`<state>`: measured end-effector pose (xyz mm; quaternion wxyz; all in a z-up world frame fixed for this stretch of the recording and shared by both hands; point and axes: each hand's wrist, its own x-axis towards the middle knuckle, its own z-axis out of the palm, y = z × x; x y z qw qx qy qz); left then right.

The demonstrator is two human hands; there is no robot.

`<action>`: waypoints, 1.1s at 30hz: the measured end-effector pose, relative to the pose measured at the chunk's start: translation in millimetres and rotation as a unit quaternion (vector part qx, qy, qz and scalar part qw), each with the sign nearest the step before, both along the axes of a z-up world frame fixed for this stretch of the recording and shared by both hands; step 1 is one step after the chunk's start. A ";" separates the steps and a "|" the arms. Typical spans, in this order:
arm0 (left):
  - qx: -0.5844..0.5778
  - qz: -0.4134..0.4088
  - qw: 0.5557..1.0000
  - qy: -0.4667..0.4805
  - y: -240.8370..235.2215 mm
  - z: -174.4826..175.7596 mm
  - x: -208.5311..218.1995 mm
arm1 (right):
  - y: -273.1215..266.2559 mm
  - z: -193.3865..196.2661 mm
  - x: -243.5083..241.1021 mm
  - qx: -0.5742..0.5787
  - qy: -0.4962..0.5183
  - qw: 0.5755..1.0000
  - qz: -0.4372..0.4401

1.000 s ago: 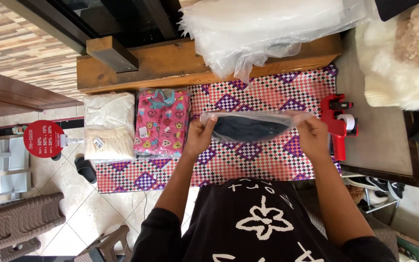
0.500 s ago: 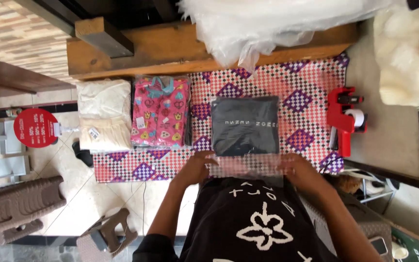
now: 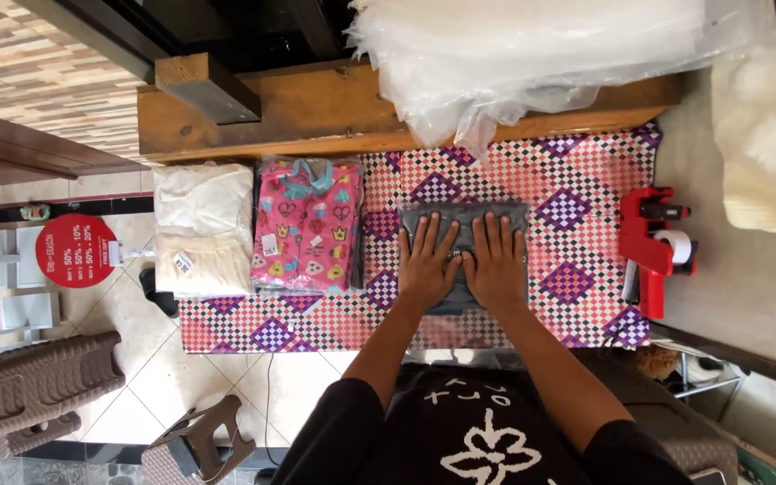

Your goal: Folding clothing items and placing them into plastic pouches, then sealing them with tape.

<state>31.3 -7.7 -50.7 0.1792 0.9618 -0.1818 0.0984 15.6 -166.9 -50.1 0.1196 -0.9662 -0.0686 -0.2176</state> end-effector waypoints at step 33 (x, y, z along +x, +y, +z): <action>0.008 -0.242 0.970 -0.010 71.3 4.4 -31.5 | -94.0 -38.7 -31.2 0.103 0.066 0.982 0.143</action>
